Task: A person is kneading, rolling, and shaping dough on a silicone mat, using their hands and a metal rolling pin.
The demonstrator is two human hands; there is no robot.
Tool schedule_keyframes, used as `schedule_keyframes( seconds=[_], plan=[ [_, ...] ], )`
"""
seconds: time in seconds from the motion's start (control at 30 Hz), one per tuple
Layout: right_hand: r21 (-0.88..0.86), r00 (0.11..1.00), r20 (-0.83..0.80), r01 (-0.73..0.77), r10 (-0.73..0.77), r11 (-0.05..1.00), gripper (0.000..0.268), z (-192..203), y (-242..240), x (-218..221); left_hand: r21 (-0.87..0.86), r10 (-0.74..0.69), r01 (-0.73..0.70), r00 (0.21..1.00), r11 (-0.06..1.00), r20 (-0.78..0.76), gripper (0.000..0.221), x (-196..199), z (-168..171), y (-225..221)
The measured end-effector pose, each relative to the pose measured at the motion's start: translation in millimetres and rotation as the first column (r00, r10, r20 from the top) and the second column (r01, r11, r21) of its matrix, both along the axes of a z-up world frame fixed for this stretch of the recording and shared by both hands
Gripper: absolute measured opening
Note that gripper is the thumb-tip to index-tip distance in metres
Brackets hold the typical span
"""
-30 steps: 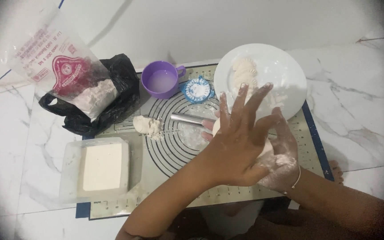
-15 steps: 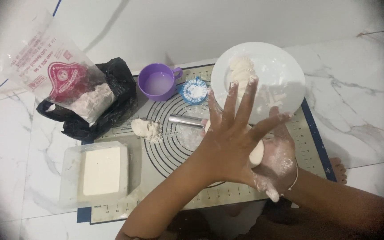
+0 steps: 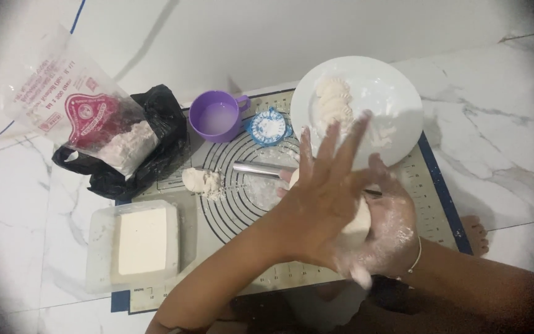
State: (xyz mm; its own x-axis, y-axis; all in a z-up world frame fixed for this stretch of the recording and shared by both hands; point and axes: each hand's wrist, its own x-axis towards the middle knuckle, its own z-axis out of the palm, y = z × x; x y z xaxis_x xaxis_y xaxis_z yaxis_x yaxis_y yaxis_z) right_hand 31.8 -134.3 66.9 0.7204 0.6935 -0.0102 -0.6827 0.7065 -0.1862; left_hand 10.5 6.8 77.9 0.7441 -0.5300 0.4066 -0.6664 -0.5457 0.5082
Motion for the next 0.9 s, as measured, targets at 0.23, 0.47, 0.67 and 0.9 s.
schedule_keyframes(
  seconds=[0.23, 0.47, 0.67, 0.9],
  plan=[
    [0.071, 0.989, 0.061, -0.138, 0.133, 0.988, 0.039, 12.9, -2.0, 5.8, -0.392, -0.069, 0.078, 0.997, 0.917, 0.037, 0.051, 4.3, -7.7, 8.8],
    [-0.294, 0.931, 0.267, -0.169, 0.25, 0.941, 0.019, 11.0, -4.0, -1.6, -0.414, 0.033, 0.072, 0.97, 0.907, 0.239, 0.077, 7.8, -28.5, 9.9],
    [-0.317, 0.958, 0.186, -0.153, 0.219, 0.936, 0.038, 3.7, -7.3, -0.8, -0.503, 0.122, 0.007, 0.967, 0.864, 0.223, 0.079, -0.7, -29.8, 5.6],
    [-0.292, 0.944, 0.19, -0.209, 0.271, 0.933, 0.041, -10.8, -1.3, 5.2, -0.587, 0.122, -0.003, 0.979, 0.81, 0.163, 0.085, -1.6, -41.5, 14.1]
  ],
)
